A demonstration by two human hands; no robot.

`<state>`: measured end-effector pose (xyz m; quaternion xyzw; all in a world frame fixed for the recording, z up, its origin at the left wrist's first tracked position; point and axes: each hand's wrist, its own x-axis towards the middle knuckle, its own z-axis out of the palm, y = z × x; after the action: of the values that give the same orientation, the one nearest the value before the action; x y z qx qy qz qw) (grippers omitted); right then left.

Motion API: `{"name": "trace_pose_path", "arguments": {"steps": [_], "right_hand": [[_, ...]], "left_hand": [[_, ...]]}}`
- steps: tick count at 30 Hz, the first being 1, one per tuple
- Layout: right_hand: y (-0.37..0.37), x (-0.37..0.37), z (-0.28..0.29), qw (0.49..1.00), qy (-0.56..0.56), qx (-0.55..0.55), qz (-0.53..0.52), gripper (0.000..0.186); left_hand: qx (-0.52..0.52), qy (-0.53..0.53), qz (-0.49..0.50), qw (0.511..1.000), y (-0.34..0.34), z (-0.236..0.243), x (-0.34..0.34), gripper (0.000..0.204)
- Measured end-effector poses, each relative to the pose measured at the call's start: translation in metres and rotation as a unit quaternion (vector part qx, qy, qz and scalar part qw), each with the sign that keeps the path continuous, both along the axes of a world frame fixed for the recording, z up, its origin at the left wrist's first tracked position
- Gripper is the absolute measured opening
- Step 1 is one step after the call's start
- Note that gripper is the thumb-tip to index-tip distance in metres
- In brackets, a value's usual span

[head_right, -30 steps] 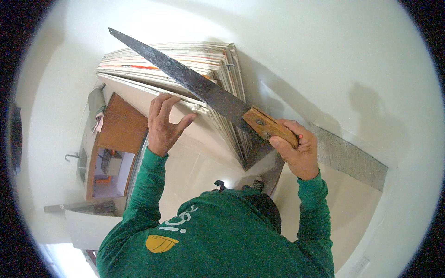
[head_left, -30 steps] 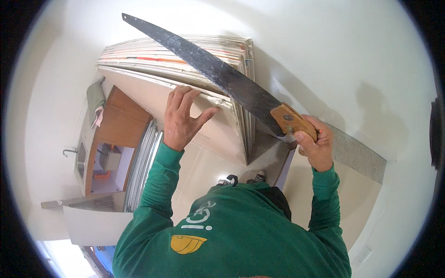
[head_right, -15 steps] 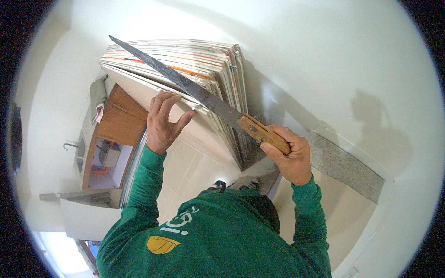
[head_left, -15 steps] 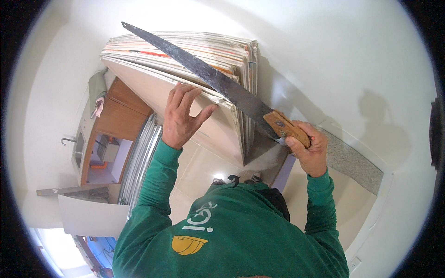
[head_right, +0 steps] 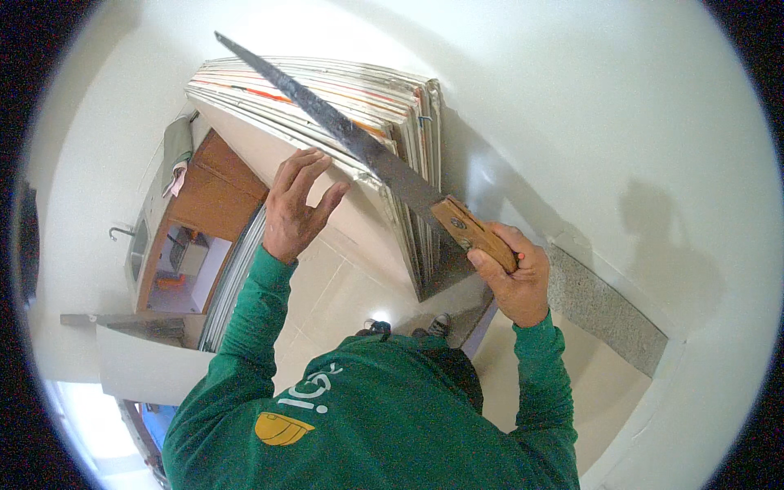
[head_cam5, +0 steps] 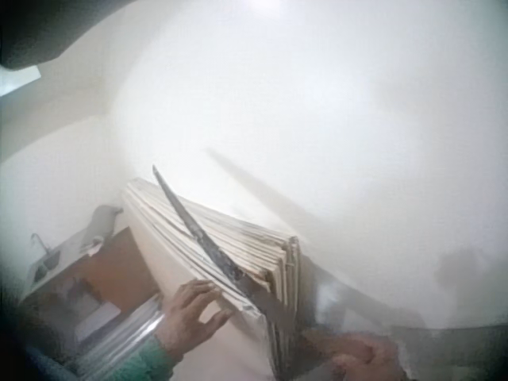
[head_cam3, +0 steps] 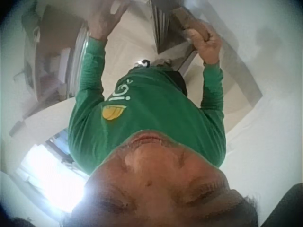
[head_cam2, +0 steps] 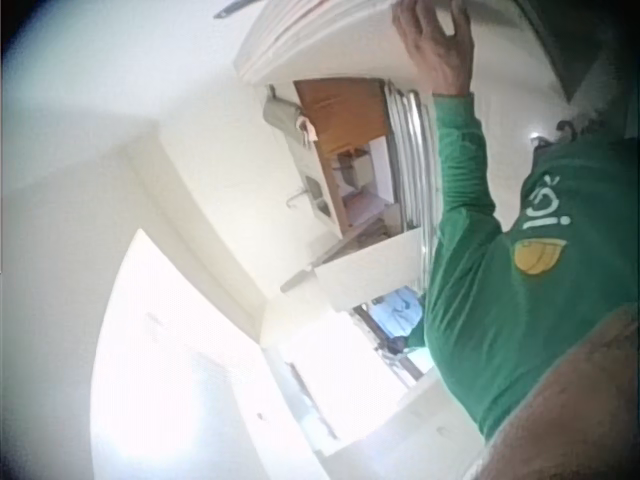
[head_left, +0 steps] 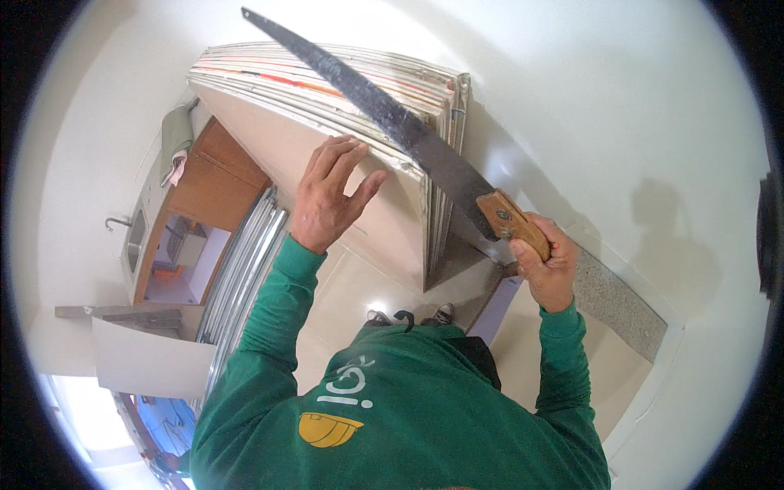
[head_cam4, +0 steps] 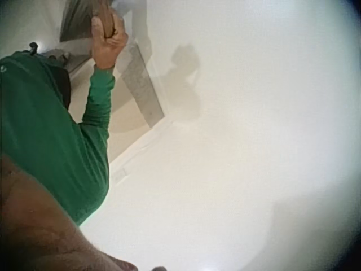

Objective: The person measures and marks a large drywall sheet using a tape measure and pencil. They position the sheet, take measurements, and mark lines for cutting.

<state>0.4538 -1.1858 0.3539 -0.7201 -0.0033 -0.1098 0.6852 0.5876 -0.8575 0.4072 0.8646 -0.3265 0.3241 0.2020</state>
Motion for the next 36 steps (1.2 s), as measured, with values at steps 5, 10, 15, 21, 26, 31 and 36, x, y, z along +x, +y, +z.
{"name": "trace_pose_path", "arguments": {"steps": [5, 10, 15, 21, 26, 31, 36], "right_hand": [[0.000, -0.006, 0.018, 0.996, -0.078, -0.038, -0.023, 0.036], [-0.006, 0.002, 0.025, 0.994, -0.080, -0.073, 0.020, 0.035], [-0.003, 0.005, 0.028, 0.991, -0.078, -0.104, 0.024, 0.034], [-0.004, 0.006, 0.026, 0.990, -0.084, -0.107, 0.028, 0.034], [-0.002, 0.003, 0.026, 0.993, -0.078, -0.086, 0.032, 0.034], [-0.003, -0.003, 0.024, 0.993, -0.076, -0.085, 0.030, 0.035], [-0.005, -0.007, 0.025, 0.991, -0.091, -0.095, 0.023, 0.036]], "left_hand": [[-0.010, 0.011, 0.005, 1.000, 0.002, 0.004, -0.007, 0.041], [-0.029, 0.036, 0.017, 0.999, 0.002, 0.012, -0.013, 0.037], [-0.052, 0.016, 0.037, 0.998, 0.001, 0.018, -0.023, 0.034], [-0.051, 0.017, -0.019, 0.998, -0.022, 0.019, -0.040, 0.036], [-0.079, 0.048, -0.012, 0.996, -0.041, 0.004, -0.042, 0.041], [-0.085, 0.049, 0.004, 0.995, -0.045, -0.003, -0.037, 0.043], [-0.058, 0.029, 0.001, 0.998, -0.043, 0.005, -0.033, 0.045]]}}
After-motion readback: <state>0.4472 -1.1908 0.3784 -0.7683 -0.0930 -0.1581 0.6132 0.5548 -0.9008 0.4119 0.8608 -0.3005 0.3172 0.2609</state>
